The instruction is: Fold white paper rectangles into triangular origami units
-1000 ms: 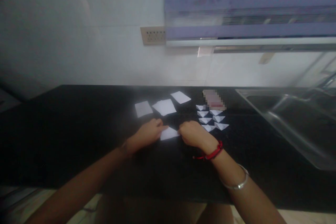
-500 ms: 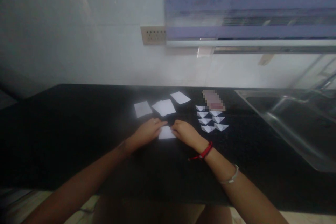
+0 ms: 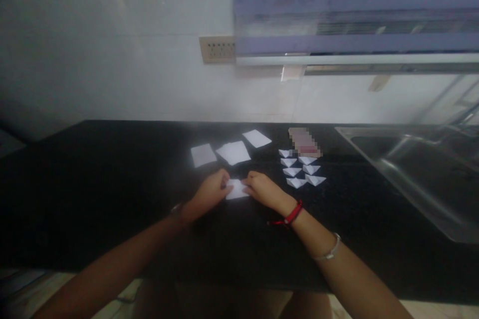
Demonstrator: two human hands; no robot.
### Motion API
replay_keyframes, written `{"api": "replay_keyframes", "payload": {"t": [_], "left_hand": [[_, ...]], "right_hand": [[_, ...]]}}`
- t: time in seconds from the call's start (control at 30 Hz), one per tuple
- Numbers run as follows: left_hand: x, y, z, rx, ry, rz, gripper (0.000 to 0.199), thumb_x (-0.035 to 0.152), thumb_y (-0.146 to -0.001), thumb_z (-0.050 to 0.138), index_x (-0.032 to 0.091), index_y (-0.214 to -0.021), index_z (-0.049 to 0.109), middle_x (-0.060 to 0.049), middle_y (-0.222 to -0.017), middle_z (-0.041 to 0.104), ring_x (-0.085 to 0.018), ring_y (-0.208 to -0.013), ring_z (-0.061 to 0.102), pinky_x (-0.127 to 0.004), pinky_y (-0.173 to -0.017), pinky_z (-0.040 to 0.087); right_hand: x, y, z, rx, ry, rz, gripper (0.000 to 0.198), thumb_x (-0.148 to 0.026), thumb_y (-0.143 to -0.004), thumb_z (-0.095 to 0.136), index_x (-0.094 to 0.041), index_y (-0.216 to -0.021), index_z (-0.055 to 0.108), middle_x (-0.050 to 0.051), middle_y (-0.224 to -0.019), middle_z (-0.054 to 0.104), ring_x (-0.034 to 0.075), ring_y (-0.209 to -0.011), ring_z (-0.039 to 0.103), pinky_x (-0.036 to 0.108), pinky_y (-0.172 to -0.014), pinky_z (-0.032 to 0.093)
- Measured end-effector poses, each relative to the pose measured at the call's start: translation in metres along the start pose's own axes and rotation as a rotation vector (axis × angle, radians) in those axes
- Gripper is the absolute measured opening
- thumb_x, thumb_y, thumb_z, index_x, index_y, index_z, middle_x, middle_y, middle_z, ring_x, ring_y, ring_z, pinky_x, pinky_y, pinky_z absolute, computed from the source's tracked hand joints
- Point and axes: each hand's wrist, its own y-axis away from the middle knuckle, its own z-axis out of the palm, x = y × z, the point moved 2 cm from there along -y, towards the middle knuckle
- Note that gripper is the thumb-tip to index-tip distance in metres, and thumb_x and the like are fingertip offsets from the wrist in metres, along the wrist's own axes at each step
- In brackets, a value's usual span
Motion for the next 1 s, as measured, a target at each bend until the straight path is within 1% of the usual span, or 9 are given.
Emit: {"api": "replay_keyframes", "payload": {"t": [0.1,0.2,0.27,0.37,0.47,0.6,0.8,0.9,1.0], "left_hand": [[0.005,0.001,0.001,-0.004,-0.068,0.113,0.009,0.017,-0.077,0.042,0.015,-0.083,0.049,-0.003,-0.078,0.053,-0.014,-0.072,0.049,-0.025,-0.065,0.04],[0.009,0.003,0.0,-0.04,-0.162,0.245,0.015,0.016,-0.081,0.036,0.015,-0.084,0.051,-0.005,-0.085,0.053,-0.015,-0.077,0.049,-0.027,-0.07,0.04],[0.009,0.003,-0.001,-0.08,-0.17,0.318,0.017,0.014,-0.082,0.035,0.014,-0.085,0.052,-0.005,-0.089,0.054,-0.015,-0.08,0.05,-0.026,-0.071,0.041],[0.007,0.004,-0.002,-0.106,-0.125,0.383,0.018,0.011,-0.081,0.036,0.013,-0.086,0.054,-0.006,-0.091,0.055,-0.014,-0.083,0.05,-0.026,-0.074,0.041],[0.005,0.003,-0.002,-0.065,-0.04,0.376,0.017,0.011,-0.079,0.04,0.013,-0.086,0.055,-0.006,-0.091,0.057,-0.015,-0.084,0.051,-0.026,-0.076,0.042],[0.001,0.001,0.001,0.014,0.073,0.275,0.014,0.012,-0.075,0.047,0.012,-0.085,0.056,-0.005,-0.085,0.059,-0.014,-0.079,0.053,-0.026,-0.074,0.043],[0.0,0.0,0.003,0.077,0.124,0.22,0.015,0.01,-0.072,0.049,0.012,-0.083,0.059,-0.004,-0.08,0.061,-0.013,-0.073,0.055,-0.025,-0.07,0.045],[0.004,0.001,0.002,0.066,0.107,0.256,0.016,0.009,-0.073,0.048,0.012,-0.085,0.059,-0.005,-0.084,0.062,-0.014,-0.077,0.056,-0.026,-0.074,0.045],[0.007,0.004,0.001,0.033,0.047,0.34,0.019,0.008,-0.075,0.046,0.011,-0.088,0.059,-0.007,-0.091,0.062,-0.015,-0.085,0.055,-0.028,-0.079,0.044]], "right_hand": [[0.0,-0.001,0.0,0.007,-0.007,0.004,0.018,-0.02,-0.081,0.047,-0.013,-0.086,0.062,0.006,-0.08,0.053,0.013,-0.073,0.051,0.023,-0.068,0.039],[0.0,-0.001,-0.001,0.006,-0.003,-0.006,0.018,-0.02,-0.081,0.047,-0.013,-0.086,0.062,0.006,-0.079,0.053,0.013,-0.072,0.051,0.023,-0.068,0.039],[0.0,-0.002,-0.001,0.003,-0.002,-0.007,0.018,-0.02,-0.08,0.047,-0.013,-0.087,0.062,0.006,-0.078,0.053,0.013,-0.071,0.051,0.023,-0.067,0.039],[0.001,-0.002,0.0,-0.006,-0.01,-0.001,0.018,-0.019,-0.08,0.048,-0.013,-0.087,0.062,0.007,-0.079,0.053,0.014,-0.071,0.052,0.023,-0.067,0.039],[0.002,-0.002,0.0,-0.008,-0.024,-0.003,0.018,-0.019,-0.08,0.047,-0.013,-0.09,0.062,0.007,-0.08,0.052,0.014,-0.073,0.052,0.023,-0.068,0.039],[0.0,-0.001,0.0,-0.023,-0.018,-0.019,0.022,-0.019,-0.082,0.045,-0.015,-0.099,0.058,0.006,-0.081,0.051,0.014,-0.074,0.051,0.024,-0.069,0.038],[0.0,-0.001,0.0,-0.078,0.087,-0.027,0.024,-0.023,-0.083,0.042,-0.016,-0.1,0.057,0.006,-0.082,0.05,0.013,-0.069,0.05,0.024,-0.063,0.037],[0.003,-0.001,0.001,-0.076,0.097,-0.031,0.025,-0.025,-0.083,0.042,-0.017,-0.102,0.056,0.006,-0.082,0.05,0.014,-0.07,0.05,0.024,-0.063,0.036],[0.006,-0.001,0.001,-0.068,0.028,-0.051,0.024,-0.024,-0.083,0.042,-0.016,-0.101,0.056,0.005,-0.08,0.049,0.014,-0.072,0.05,0.024,-0.065,0.037]]}}
